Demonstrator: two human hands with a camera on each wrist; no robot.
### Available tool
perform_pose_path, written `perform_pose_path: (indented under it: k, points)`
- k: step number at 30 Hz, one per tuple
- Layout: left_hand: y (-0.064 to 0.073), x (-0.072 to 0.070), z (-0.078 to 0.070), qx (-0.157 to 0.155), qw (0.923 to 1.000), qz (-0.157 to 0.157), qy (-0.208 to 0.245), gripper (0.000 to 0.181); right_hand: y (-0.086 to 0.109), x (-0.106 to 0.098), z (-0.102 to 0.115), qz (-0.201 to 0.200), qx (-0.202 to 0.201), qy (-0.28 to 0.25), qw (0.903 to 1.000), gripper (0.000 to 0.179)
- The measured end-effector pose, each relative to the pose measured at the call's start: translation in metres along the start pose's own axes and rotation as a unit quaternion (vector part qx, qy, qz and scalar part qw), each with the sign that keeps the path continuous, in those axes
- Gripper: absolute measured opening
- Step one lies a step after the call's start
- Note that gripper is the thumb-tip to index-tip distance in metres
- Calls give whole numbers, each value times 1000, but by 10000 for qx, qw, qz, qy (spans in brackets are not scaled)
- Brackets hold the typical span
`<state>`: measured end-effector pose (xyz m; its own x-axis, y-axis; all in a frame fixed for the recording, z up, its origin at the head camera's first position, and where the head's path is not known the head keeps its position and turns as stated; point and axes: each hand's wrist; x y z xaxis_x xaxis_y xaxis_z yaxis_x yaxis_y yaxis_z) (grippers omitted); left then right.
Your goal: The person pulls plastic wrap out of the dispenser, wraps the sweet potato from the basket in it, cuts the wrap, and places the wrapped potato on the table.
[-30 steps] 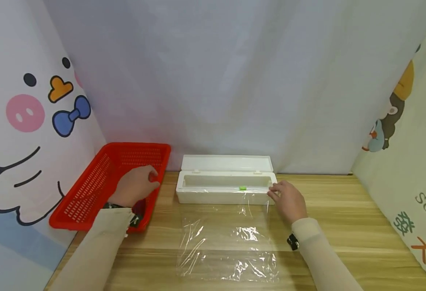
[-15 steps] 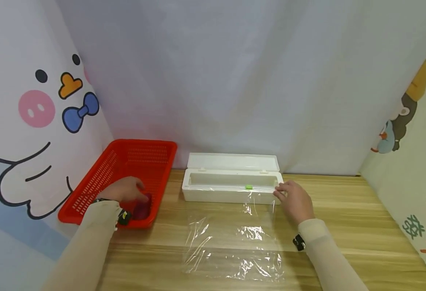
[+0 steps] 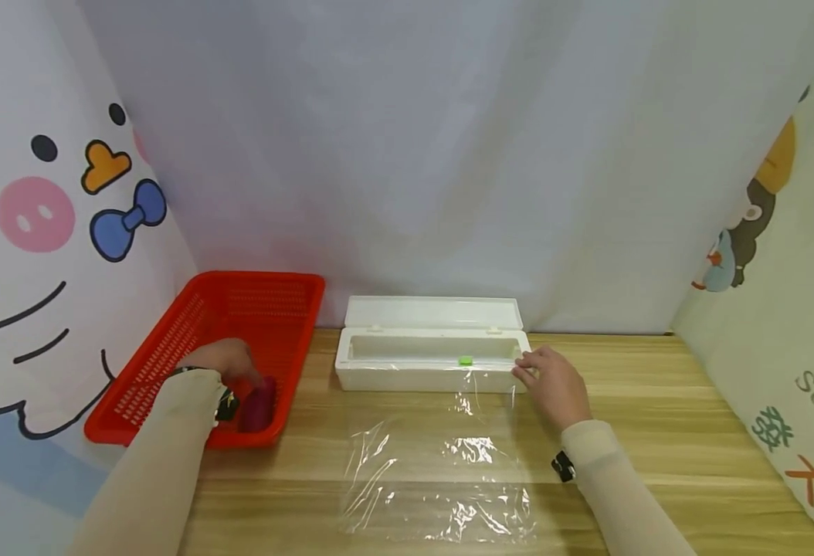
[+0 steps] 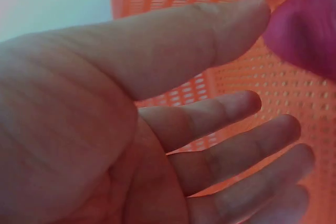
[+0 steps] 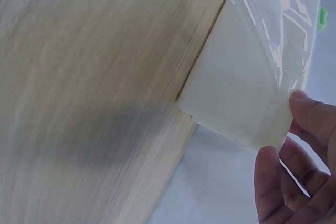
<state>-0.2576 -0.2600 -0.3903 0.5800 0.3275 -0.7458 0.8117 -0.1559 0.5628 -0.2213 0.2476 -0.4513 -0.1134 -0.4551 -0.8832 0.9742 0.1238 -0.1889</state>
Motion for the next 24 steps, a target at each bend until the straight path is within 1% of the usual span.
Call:
perform_pose_path:
  k: [2, 5, 8, 10, 14, 18, 20, 22, 24]
  points:
    - [-1, 2, -1, -56, 10000, 55, 45, 34, -1, -1, 1, -10, -29, 13, 10000, 20]
    - [-3, 5, -2, -149, 9999, -12, 43, 26, -2, -2, 2, -35, -80, 65, 9999, 20]
    - [-6, 8, -3, -235, 9995, -122, 159, 25, -3, -3, 2, -67, -100, 107, 9999, 20]
    - [-9, 10, -4, -265, 9992, -140, 278, 24, -4, -4, 2, -83, -107, 121, 9998, 20]
    - [-14, 14, -5, -197, 9988, -140, 418, 22, -5, -5, 2, -94, -64, 92, 9999, 21]
    - [-20, 17, -2, -157, 9990, -163, 397, 23, -3, -3, 2, -53, 42, 11, 10000, 20]
    - [-23, 18, -1, -126, 9993, -160, 316, 23, -2, -2, 2, -27, 88, -12, 10000, 19]
    - [-25, 19, 1, -76, 9992, -125, 361, 21, -1, 0, 1, -14, 117, -30, 9999, 19]
    - [-27, 18, 1, 50, 9994, -191, 301, 19, 0, 1, -1, -7, 134, -25, 9999, 18]
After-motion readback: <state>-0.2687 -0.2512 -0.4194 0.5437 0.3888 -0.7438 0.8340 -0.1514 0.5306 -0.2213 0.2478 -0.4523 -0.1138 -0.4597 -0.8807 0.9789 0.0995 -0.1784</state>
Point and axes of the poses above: each hand's wrist, its own y-axis away from the middle knuckle, its own x-axis out of the palm, z = x × y, and after that the axes turned 8 degrees about z, right-handed
